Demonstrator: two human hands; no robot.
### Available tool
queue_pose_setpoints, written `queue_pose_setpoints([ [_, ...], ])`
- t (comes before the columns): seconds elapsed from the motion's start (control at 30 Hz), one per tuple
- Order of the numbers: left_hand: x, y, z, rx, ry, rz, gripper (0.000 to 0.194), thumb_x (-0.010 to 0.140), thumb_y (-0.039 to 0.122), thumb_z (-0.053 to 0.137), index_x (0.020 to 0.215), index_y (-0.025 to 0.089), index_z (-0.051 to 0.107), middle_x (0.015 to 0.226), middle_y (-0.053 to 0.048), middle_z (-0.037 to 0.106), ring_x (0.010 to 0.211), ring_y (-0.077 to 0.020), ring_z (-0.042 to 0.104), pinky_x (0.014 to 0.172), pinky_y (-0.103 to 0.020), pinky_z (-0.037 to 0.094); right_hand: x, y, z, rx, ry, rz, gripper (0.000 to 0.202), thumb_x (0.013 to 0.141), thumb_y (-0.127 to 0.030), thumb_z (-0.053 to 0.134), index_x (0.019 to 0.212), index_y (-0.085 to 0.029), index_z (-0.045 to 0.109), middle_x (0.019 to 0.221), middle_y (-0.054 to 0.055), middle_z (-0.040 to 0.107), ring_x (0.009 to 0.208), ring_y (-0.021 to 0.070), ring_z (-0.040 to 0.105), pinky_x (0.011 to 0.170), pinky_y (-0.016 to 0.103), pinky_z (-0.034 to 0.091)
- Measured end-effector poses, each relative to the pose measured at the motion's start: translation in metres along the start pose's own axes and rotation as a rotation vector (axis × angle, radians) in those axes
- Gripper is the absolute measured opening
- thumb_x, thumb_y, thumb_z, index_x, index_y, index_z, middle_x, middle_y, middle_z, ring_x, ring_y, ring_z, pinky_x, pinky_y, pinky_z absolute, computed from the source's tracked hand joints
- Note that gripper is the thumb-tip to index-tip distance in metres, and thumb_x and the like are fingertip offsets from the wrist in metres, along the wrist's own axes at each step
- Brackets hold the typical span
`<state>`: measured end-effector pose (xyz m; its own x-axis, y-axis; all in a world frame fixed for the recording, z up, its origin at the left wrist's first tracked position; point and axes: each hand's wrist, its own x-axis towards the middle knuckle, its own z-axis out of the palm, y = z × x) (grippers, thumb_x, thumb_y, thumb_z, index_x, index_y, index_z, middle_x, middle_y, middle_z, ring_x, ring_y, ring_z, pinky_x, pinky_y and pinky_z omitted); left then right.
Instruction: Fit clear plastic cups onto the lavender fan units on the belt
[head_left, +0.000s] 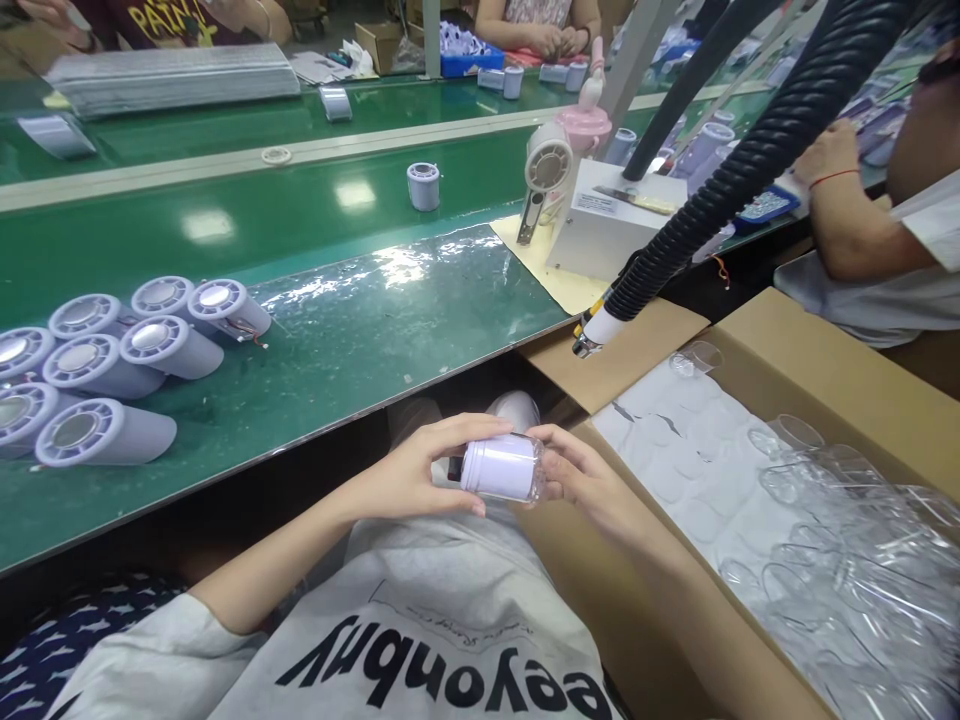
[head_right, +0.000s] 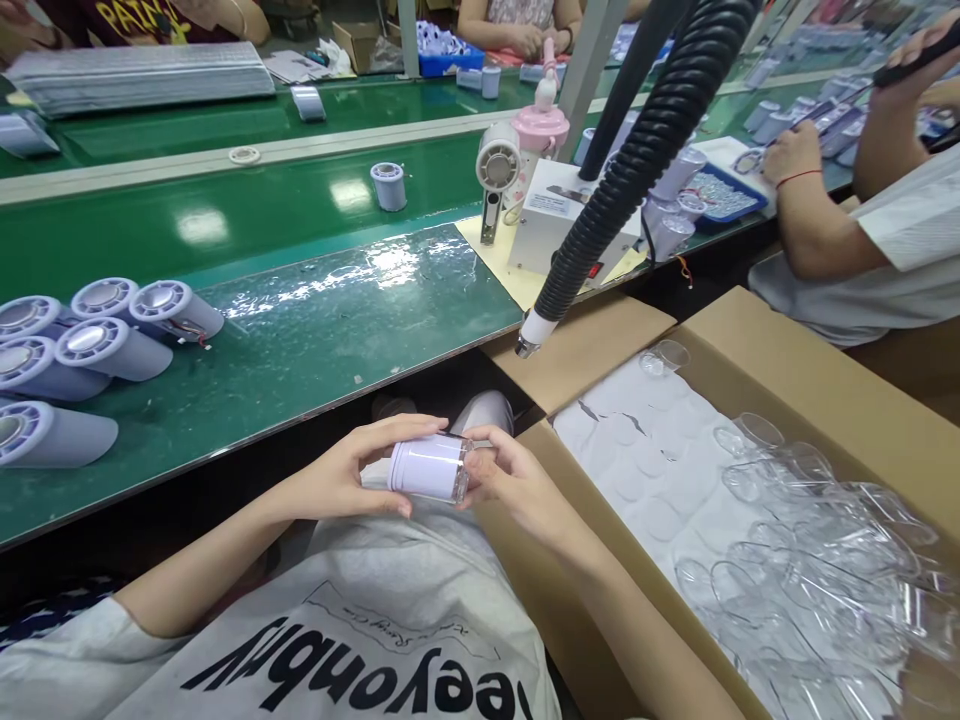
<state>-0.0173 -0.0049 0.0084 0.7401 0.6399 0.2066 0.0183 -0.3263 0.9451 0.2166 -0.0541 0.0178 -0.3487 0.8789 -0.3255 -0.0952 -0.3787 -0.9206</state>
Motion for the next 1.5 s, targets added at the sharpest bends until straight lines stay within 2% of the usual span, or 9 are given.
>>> queue_pose_setpoints([
  [0.23, 0.0, -0.001, 0.001, 0.031, 0.004, 0.04, 0.078, 0.068, 0.027, 0.082, 0.138, 0.033, 0.048, 0.141, -0.009, 0.054, 0.132, -0.0269, 0.048, 0.11, -0.044, 0.04, 0.004, 0.002, 0.008, 0.136, -0.006, 0.172, 0.057, 0.079, -0.07, 0.061, 0.095, -0.016, 0.053, 0.07, 0.005, 0.07, 0.054, 0.0151, 0.068, 0.049, 0.019, 0.055],
  [0.53, -0.003, 0.001, 0.004, -0.001, 0.015, 0.014, 0.073, 0.069, 0.028, 0.082, 0.135, 0.033, 0.052, 0.141, -0.009, 0.052, 0.133, -0.029, 0.046, 0.108, -0.046, 0.041, 0.004, -0.002, 0.016, 0.369, -0.09, 0.436, 0.069, 0.1, -0.06, 0.02, 0.081, -0.012, 0.064, 0.059, 0.006, 0.066, 0.043, 0.0094, 0.063, 0.04, 0.011, 0.049],
  [0.73, -0.002, 0.008, 0.006, -0.026, 0.007, -0.167, 0.07, 0.072, 0.031, 0.079, 0.136, 0.028, 0.051, 0.13, -0.011, 0.057, 0.119, -0.0274, 0.056, 0.098, -0.04, 0.05, 0.006, 0.003, 0.015, 0.397, -0.154, 0.523, 0.077, 0.099, -0.062, 0.008, 0.075, -0.012, 0.062, 0.051, 0.004, 0.06, 0.036, 0.0075, 0.057, 0.033, 0.009, 0.042],
  [0.83, -0.001, 0.011, 0.008, -0.14, 0.034, -0.276, 0.07, 0.074, 0.031, 0.077, 0.138, 0.026, 0.047, 0.132, -0.011, 0.056, 0.114, -0.0249, 0.059, 0.094, -0.037, 0.052, 0.006, 0.015, 0.012, 0.278, -0.16, 0.343, 0.079, 0.092, -0.073, 0.013, 0.097, -0.011, 0.062, 0.063, 0.007, 0.065, 0.046, 0.0121, 0.062, 0.041, 0.016, 0.05],
  [0.9, 0.0, 0.012, 0.009, -0.222, 0.055, -0.315, 0.068, 0.076, 0.03, 0.075, 0.137, 0.026, 0.047, 0.133, -0.011, 0.055, 0.112, -0.0235, 0.06, 0.092, -0.035, 0.053, 0.003, 0.022, 0.009, 0.1, -0.079, 0.059, 0.074, 0.087, -0.077, 0.033, 0.123, -0.015, 0.052, 0.098, 0.013, 0.069, 0.075, 0.0195, 0.07, 0.063, 0.028, 0.06],
  [0.97, 0.0, 0.013, 0.009, -0.298, 0.064, -0.332, 0.066, 0.077, 0.03, 0.074, 0.137, 0.025, 0.047, 0.13, -0.01, 0.057, 0.107, -0.0221, 0.062, 0.088, -0.032, 0.054, -0.001, 0.025, 0.006, -0.191, 0.034, -0.265, 0.073, 0.082, -0.065, 0.061, 0.138, -0.024, 0.038, 0.138, 0.015, 0.051, 0.114, 0.0273, 0.06, 0.094, 0.043, 0.053],
  [1.07, 0.0, 0.014, 0.008, -0.327, 0.05, -0.361, 0.065, 0.079, 0.031, 0.072, 0.138, 0.025, 0.045, 0.12, -0.009, 0.063, 0.097, -0.0205, 0.066, 0.082, -0.031, 0.055, -0.006, 0.024, 0.003, -0.574, 0.074, -0.586, 0.053, 0.085, -0.032, 0.072, 0.133, -0.033, 0.049, 0.151, 0.006, 0.038, 0.136, 0.0282, 0.039, 0.113, 0.051, 0.032],
  [1.27, 0.0, 0.011, 0.006, -0.271, -0.03, -0.25, 0.074, 0.074, 0.025, 0.077, 0.14, 0.03, 0.046, 0.141, -0.01, 0.051, 0.122, -0.0265, 0.056, 0.103, -0.042, 0.047, -0.009, 0.021, 0.003, -0.194, 0.032, -0.285, 0.05, 0.085, -0.034, 0.072, 0.132, -0.034, 0.054, 0.127, 0.004, 0.063, 0.109, 0.025, 0.064, 0.09, 0.04, 0.057],
  [1.5, -0.002, 0.005, 0.006, -0.439, -0.074, -0.348, 0.079, 0.074, 0.02, 0.077, 0.143, 0.03, 0.042, 0.138, -0.01, 0.056, 0.122, -0.0269, 0.058, 0.105, -0.044, 0.045, -0.012, 0.017, 0.004, -0.169, 0.047, -0.169, 0.047, 0.079, -0.025, 0.076, 0.124, -0.032, 0.064, 0.107, 0.001, 0.071, 0.08, 0.0201, 0.069, 0.079, 0.037, 0.059],
])
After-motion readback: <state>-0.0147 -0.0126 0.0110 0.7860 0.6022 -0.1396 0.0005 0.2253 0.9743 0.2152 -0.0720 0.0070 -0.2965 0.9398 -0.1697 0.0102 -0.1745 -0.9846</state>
